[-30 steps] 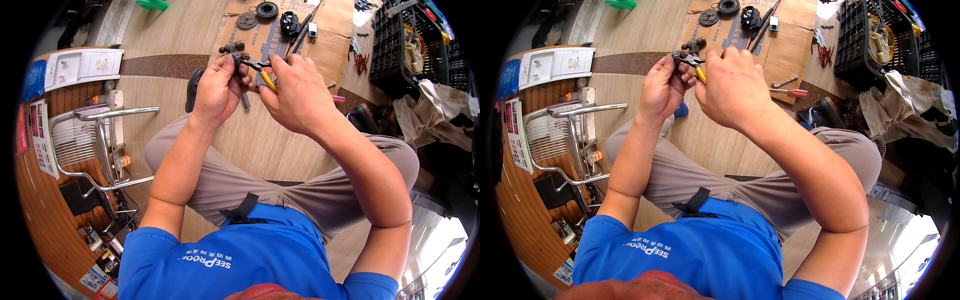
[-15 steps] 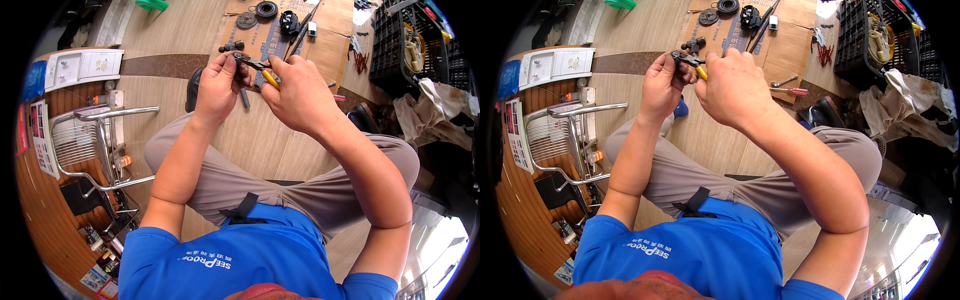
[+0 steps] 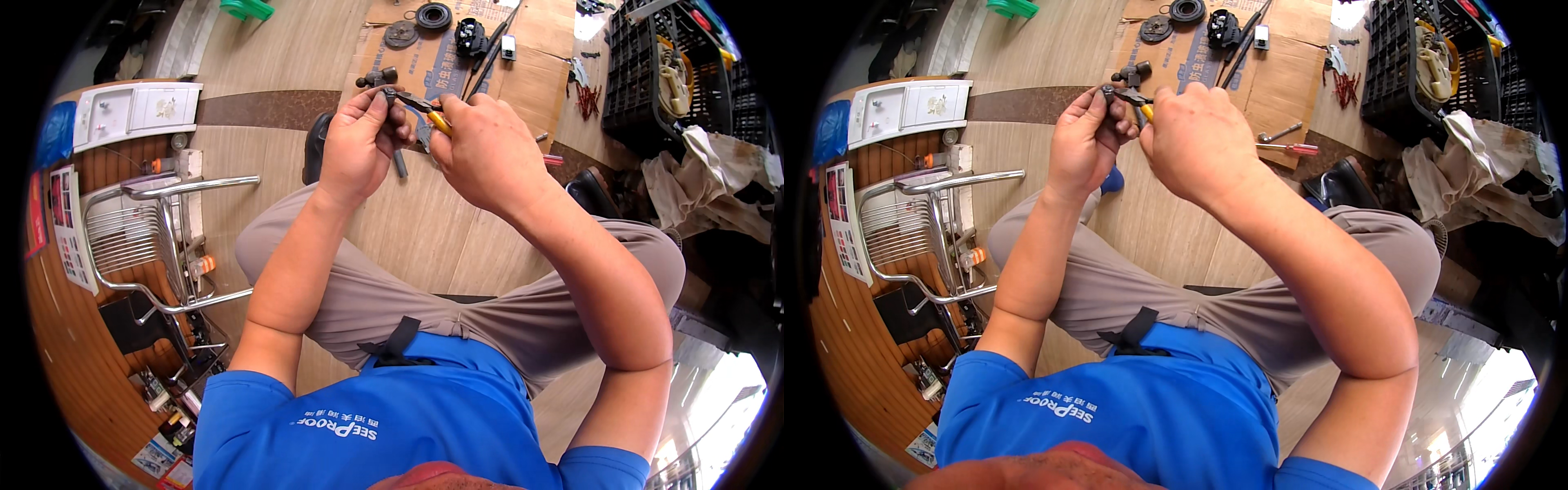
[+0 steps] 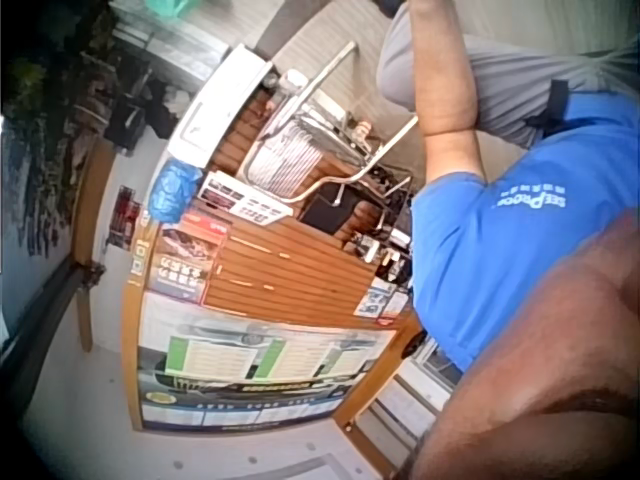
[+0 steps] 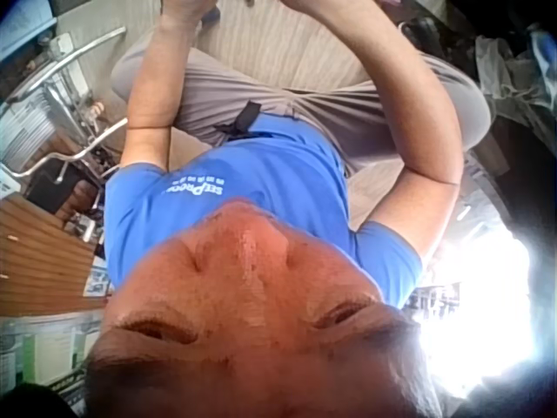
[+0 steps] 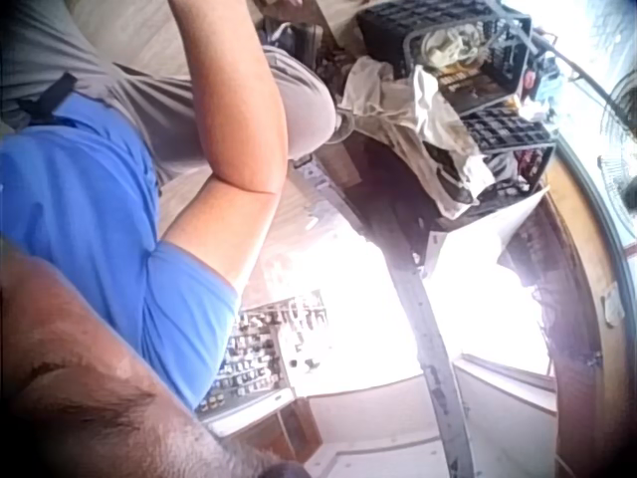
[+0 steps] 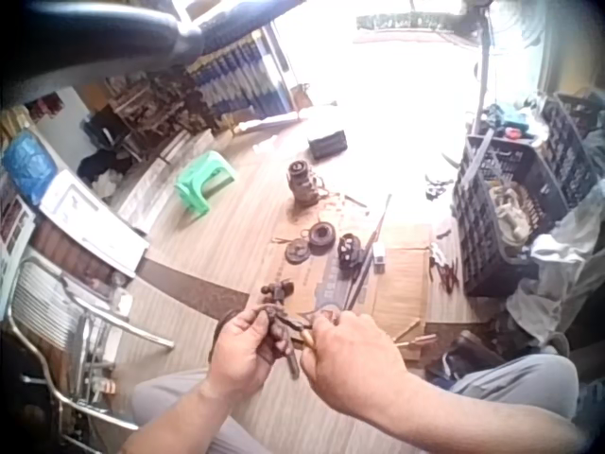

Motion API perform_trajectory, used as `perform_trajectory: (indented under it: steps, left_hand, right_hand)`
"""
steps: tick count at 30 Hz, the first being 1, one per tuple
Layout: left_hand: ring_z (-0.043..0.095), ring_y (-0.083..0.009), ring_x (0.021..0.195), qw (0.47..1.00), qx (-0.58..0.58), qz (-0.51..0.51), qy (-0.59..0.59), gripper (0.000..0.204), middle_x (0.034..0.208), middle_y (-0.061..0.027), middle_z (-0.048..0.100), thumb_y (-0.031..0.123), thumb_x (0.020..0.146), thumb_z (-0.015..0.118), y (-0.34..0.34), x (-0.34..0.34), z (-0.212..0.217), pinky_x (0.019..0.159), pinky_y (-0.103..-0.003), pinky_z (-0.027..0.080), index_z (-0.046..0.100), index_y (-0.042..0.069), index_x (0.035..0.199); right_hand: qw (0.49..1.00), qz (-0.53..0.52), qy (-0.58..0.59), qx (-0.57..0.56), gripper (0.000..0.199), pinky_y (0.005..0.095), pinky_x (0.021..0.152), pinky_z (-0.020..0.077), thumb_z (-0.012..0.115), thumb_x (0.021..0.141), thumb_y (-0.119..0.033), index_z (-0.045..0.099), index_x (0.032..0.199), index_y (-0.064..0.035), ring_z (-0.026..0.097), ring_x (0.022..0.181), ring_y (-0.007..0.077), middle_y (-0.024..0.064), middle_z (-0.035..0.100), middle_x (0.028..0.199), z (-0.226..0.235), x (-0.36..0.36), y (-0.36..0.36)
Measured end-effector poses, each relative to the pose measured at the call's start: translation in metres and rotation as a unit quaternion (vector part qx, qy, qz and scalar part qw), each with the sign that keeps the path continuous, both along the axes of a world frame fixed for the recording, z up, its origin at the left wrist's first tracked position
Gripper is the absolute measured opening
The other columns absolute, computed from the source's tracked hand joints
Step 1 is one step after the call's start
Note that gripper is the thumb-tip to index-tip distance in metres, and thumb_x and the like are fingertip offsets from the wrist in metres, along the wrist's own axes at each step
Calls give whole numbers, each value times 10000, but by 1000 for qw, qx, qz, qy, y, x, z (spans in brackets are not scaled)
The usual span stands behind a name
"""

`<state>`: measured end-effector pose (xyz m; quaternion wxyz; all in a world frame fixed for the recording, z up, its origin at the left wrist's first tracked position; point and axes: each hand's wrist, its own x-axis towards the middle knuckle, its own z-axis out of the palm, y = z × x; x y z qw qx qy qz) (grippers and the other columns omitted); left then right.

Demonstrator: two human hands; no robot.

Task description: The person uses pliers and a flat-head screwdriver to disassemble and remove small components from a larger mechanical assembly while sitting on the floor.

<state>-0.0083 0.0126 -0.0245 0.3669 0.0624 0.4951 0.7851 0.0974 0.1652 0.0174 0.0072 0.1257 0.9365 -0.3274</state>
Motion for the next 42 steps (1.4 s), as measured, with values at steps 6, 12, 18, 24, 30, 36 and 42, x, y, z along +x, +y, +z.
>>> perform_trajectory:
  steps: [6, 12, 18, 24, 30, 36, 42]
  left_hand:
    - [575, -164, 702, 999, 23, -6, -40, 169, 805, -53, 597, 155, 988, 489, -1, -2, 1, 675, -329, 519, 565, 32, 1077]
    - [588, -164, 720, 1000, 18, -11, -18, 167, 813, -54, 607, 148, 985, 496, -2, -2, -2, 692, -333, 526, 561, 37, 1091]
    - [590, -153, 695, 999, -3, 1, 32, 167, 814, -57, 617, 144, 980, 510, 1, 1, 1, 674, -298, 524, 564, 29, 1088]
    - [563, -113, 677, 988, -63, -6, 138, 176, 793, -42, 596, 108, 980, 504, -3, 0, 2, 643, -248, 491, 582, -3, 1093]
    - [502, -128, 631, 975, -86, -22, 204, 198, 768, -53, 567, 110, 980, 500, -7, 1, 0, 612, -304, 465, 577, -39, 1085]
    - [472, -120, 623, 980, -82, -20, 179, 192, 749, -42, 537, 115, 979, 504, -9, 3, 3, 615, -302, 453, 569, -30, 1087]
    - [474, -117, 625, 981, -74, -20, 176, 189, 764, -46, 540, 118, 979, 505, -9, 4, 5, 609, -300, 454, 566, -25, 1086]
  right_hand:
    - [1000, -10, -26, 11, 335, 474, 872, 463, 573, 849, -253, 583, 1023, 33, 546, 1048, 374, 231, 577, 1063, 4, 2, -1]
    - [1000, -8, -3, 4, 325, 490, 872, 455, 575, 843, -243, 579, 1020, 31, 535, 1050, 375, 227, 573, 1054, 5, 3, -2]
    - [999, -16, 19, 27, 313, 487, 856, 453, 569, 840, -232, 583, 1017, 26, 528, 1045, 362, 214, 572, 1041, 4, 4, -3]
    - [993, 12, 67, 92, 295, 468, 818, 470, 576, 820, -224, 606, 986, 19, 554, 1009, 340, 190, 592, 999, 2, 5, 0]
    - [993, 31, 45, 109, 283, 454, 771, 497, 595, 809, -235, 616, 950, 9, 586, 941, 332, 175, 612, 936, 7, 7, -1]
    - [992, 36, 71, 95, 260, 409, 715, 528, 612, 795, -226, 618, 908, 8, 601, 908, 321, 173, 617, 906, 2, 7, -5]
    - [991, 39, 75, 104, 239, 401, 717, 531, 610, 795, -217, 611, 869, 11, 617, 845, 319, 177, 624, 860, 2, 4, -5]
